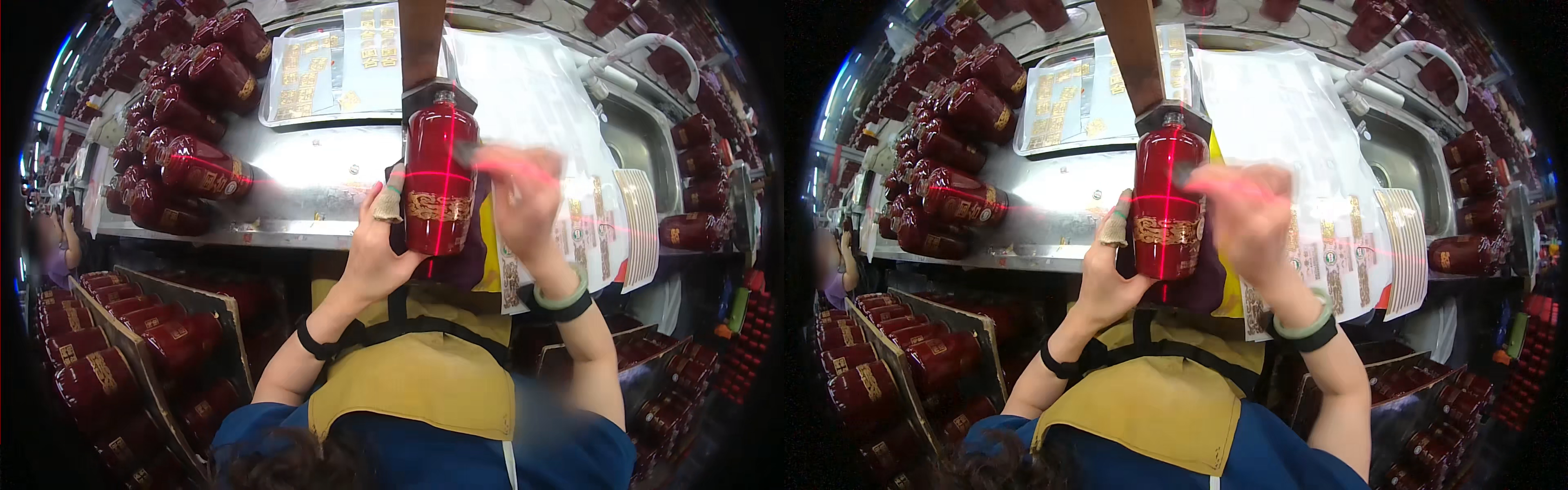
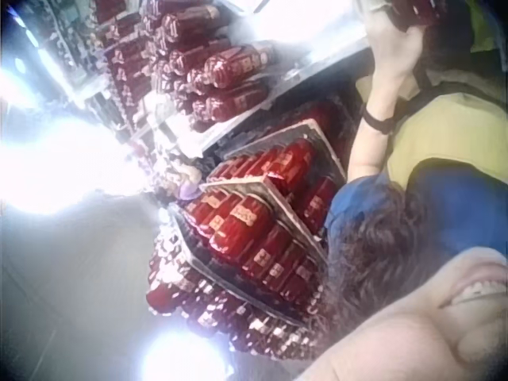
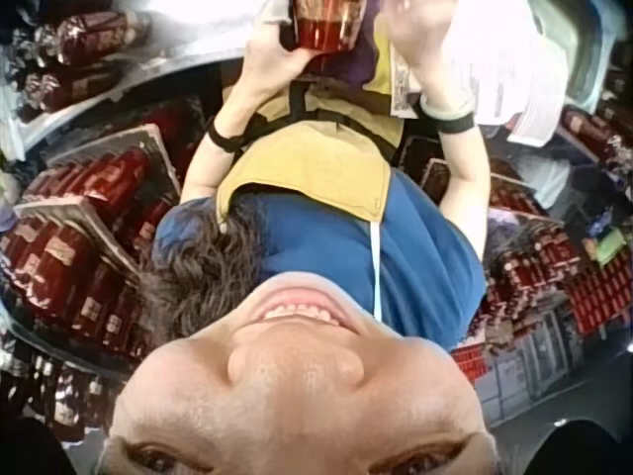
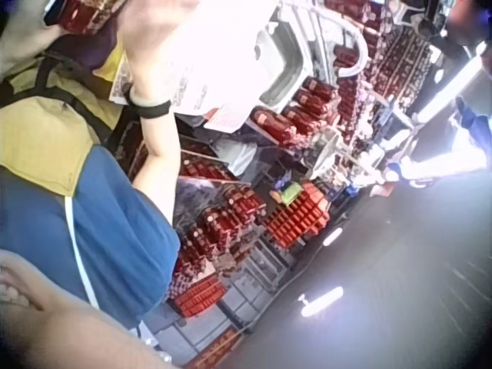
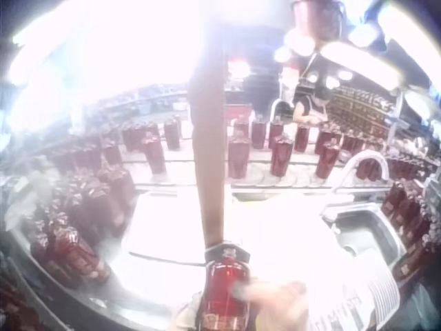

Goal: Applying decorative labels and stickers to red bottles on a production line.

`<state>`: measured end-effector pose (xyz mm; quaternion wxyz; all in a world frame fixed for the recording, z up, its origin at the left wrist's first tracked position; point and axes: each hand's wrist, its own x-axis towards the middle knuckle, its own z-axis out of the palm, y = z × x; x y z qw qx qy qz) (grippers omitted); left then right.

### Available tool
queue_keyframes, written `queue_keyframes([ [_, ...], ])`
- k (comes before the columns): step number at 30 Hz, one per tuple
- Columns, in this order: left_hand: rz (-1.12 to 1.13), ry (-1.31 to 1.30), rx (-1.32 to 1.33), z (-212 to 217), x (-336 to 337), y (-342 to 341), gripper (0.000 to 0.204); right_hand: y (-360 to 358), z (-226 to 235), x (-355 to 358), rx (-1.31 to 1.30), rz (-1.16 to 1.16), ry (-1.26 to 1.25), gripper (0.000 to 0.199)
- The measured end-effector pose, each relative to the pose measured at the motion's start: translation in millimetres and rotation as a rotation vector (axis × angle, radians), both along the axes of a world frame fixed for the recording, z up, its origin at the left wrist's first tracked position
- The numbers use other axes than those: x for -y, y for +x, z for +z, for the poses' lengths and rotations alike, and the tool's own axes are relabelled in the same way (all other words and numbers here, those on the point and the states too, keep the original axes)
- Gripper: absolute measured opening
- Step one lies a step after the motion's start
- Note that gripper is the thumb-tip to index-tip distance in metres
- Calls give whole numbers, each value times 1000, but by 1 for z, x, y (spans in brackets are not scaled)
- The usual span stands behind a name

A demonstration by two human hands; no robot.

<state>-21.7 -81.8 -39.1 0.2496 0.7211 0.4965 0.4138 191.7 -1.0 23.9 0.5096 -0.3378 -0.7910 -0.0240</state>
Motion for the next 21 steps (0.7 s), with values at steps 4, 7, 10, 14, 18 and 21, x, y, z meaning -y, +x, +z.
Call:
queue_keyframes([
  [4,-28,-42,17,-2,-3,-3,96,16,1,44,54,220,-220,31],
  [7,-38,-137,69,-3,-4,-3,96,39,-3,46,-312,-190,-461,25],
  [10,-32,-166,88,-4,-4,-3,97,53,-9,40,-386,-247,-304,19],
  [14,-24,-189,146,-4,-4,-1,97,50,-11,49,-400,-197,-332,22],
  [18,9,-161,151,1,-1,2,95,44,-11,60,-443,-248,-405,22],
  [21,-4,-25,-9,7,3,2,91,44,-11,61,-490,-186,-398,22],
])
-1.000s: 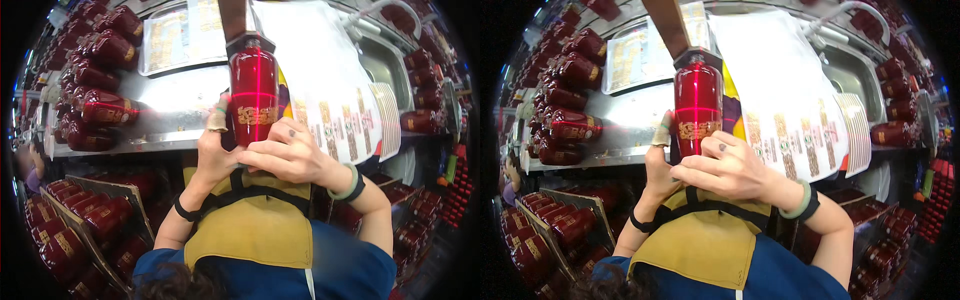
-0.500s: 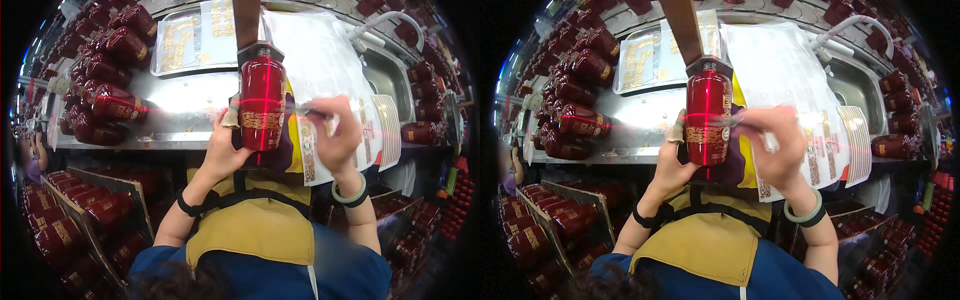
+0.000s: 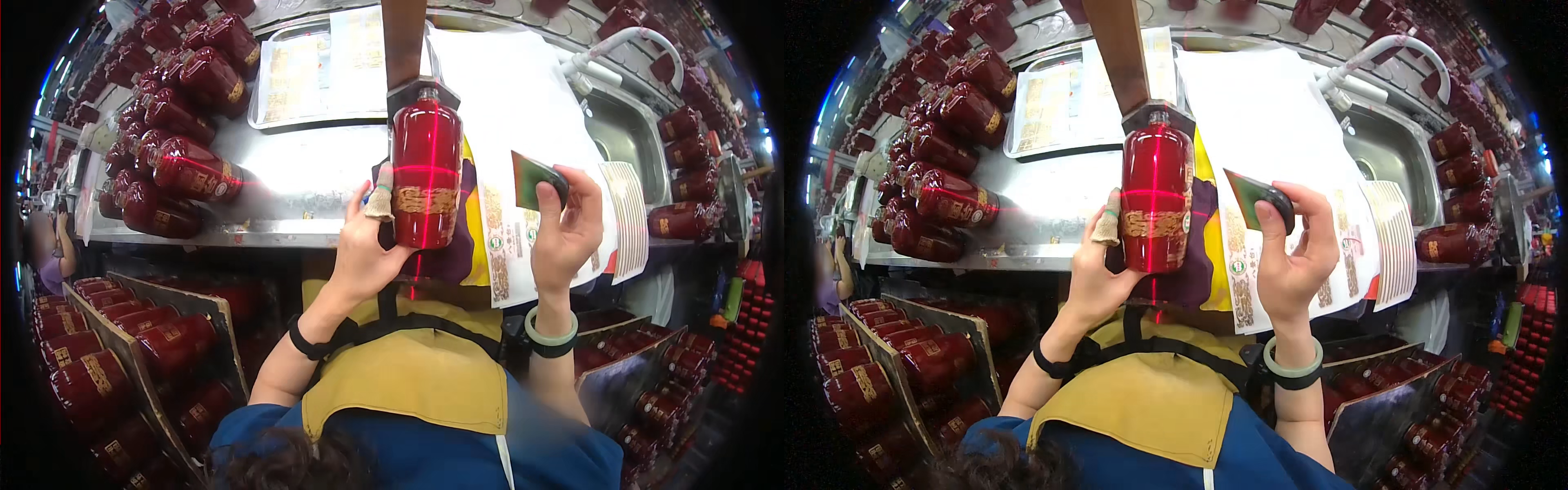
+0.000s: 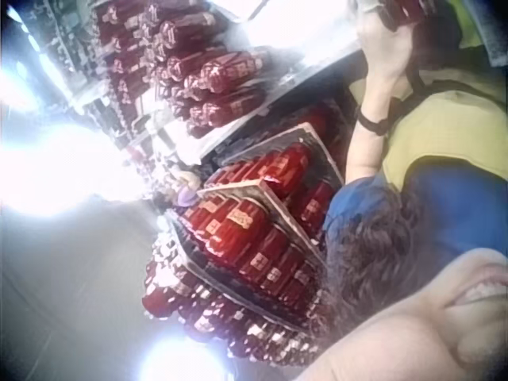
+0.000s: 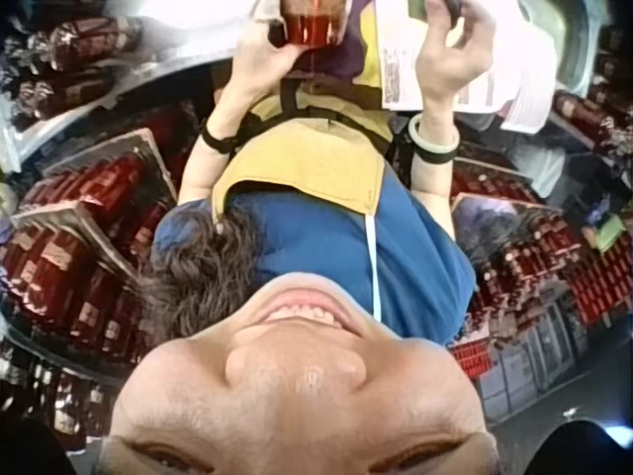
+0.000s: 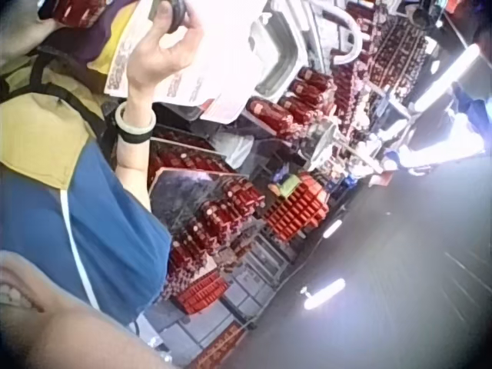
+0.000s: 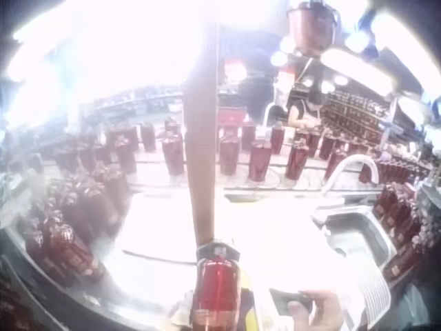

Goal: Applying decorative labels and stickers to red bottles on a production line.

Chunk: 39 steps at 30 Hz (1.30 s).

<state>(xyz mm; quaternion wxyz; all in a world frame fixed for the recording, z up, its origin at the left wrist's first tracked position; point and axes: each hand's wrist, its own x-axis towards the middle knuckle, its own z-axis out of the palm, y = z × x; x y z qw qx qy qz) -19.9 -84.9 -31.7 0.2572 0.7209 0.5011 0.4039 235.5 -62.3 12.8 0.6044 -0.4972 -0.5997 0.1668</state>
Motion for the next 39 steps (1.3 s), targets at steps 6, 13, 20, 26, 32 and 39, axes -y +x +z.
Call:
queue_keyframes([
  [6,-11,165,-95,16,-1,2,95,0,0,2,-55,-29,-34,22],
  [13,-112,1,142,26,-10,-20,96,-6,-1,1,-81,1,-139,30],
  [20,178,-27,-222,-6,-120,-78,73,-16,1,1,4,138,-237,31],
  [26,109,34,-559,-23,-168,-90,54,-27,1,8,-36,170,-383,52],
  [32,56,15,-443,-26,-173,-98,47,-37,6,13,288,217,-223,47],
  [39,98,76,-306,-9,-173,-94,47,-60,-4,24,683,367,116,51],
])
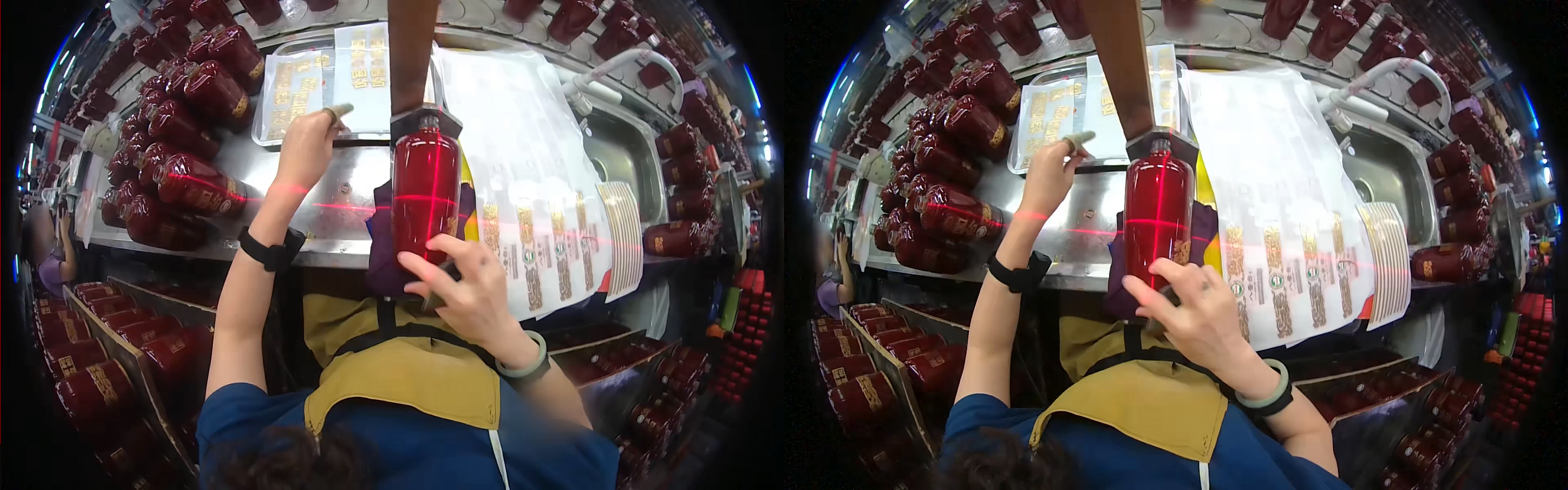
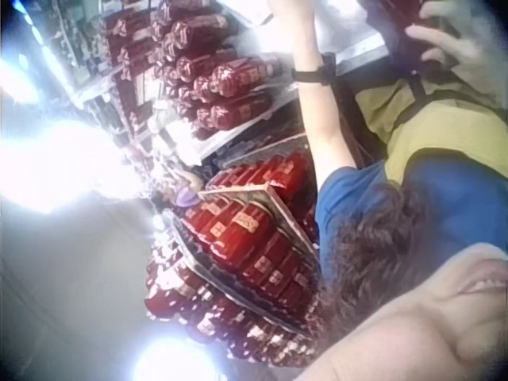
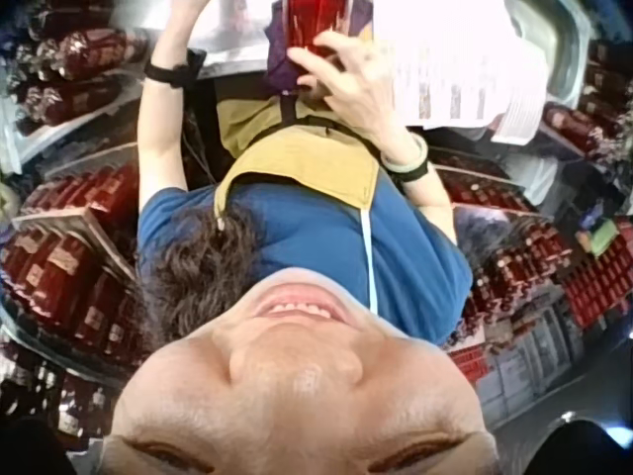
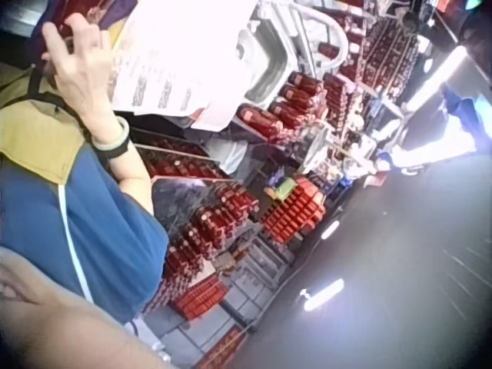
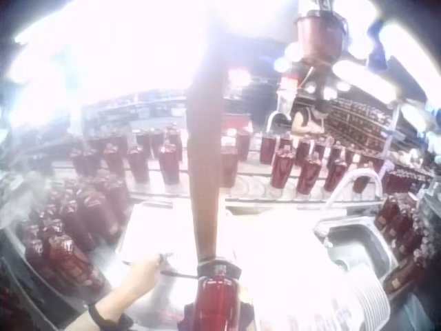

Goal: Applying decorative labels and stickers to red bottles on a production line.

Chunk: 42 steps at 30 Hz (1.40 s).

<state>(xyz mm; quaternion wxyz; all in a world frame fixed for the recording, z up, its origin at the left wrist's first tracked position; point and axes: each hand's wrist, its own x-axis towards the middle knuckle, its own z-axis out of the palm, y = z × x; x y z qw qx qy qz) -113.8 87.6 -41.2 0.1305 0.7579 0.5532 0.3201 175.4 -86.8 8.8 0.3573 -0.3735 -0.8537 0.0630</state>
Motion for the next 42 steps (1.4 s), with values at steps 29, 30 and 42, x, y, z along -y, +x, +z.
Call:
queue_keyframes([
  [29,-92,-548,1147,42,104,113,76,-8,-13,-75,-863,-269,-982,72],
  [30,-90,-557,1148,42,104,113,76,-9,-15,-75,-895,-238,-968,72],
  [42,-73,-596,1205,40,102,112,74,-5,-17,-70,-1002,-193,-954,72],
])
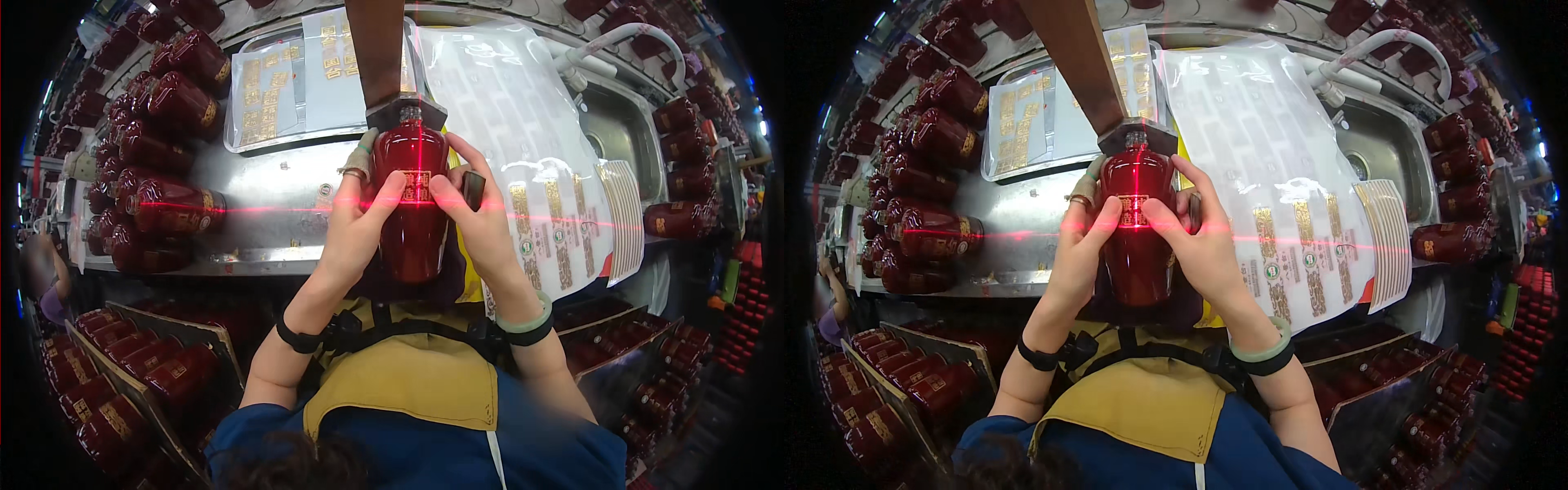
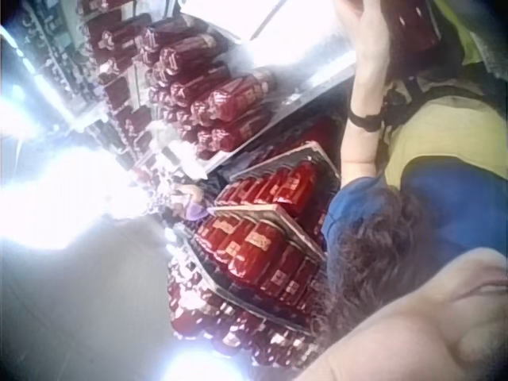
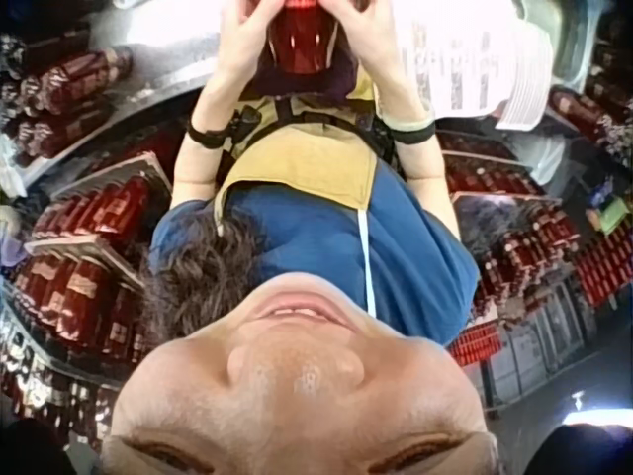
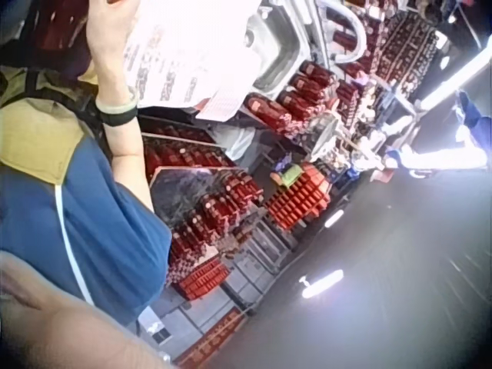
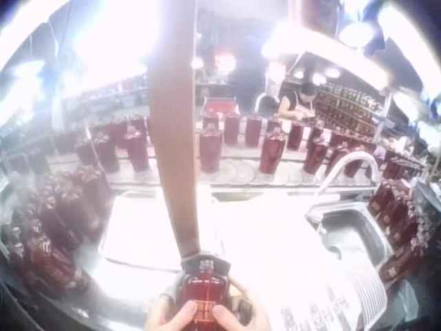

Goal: Applying decorative labels and stickers to red bottles on a production line.

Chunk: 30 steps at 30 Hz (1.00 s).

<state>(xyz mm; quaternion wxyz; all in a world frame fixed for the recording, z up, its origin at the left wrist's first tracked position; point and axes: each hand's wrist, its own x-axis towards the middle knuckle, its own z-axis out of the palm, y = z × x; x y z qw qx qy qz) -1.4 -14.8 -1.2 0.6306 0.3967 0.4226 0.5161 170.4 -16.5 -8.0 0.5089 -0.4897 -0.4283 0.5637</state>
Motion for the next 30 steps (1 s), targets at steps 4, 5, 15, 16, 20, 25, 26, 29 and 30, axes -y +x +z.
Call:
queue_keyframes([
  [4,15,24,-47,0,-1,2,72,1,-1,2,107,18,22,75],
  [5,14,18,-40,0,-1,2,72,1,-1,2,104,18,27,75],
  [15,4,-40,79,-2,-5,-4,62,5,3,1,-91,33,-37,69],
  [16,10,-79,101,-2,-5,-6,61,6,4,1,-106,33,-53,69],
  [20,-39,-69,101,-1,-6,-10,63,7,4,4,-51,79,-48,67],
  [25,-29,-16,13,-2,-5,-5,71,2,-2,5,-11,49,-27,69],
  [26,-25,-18,6,-2,-4,-4,72,2,-2,5,-8,47,-32,69],
  [29,-24,-7,24,-2,-3,-3,74,2,-3,5,-36,46,-25,68],
  [30,-21,-9,18,-2,-3,-3,74,2,-3,5,-31,44,-28,67],
])
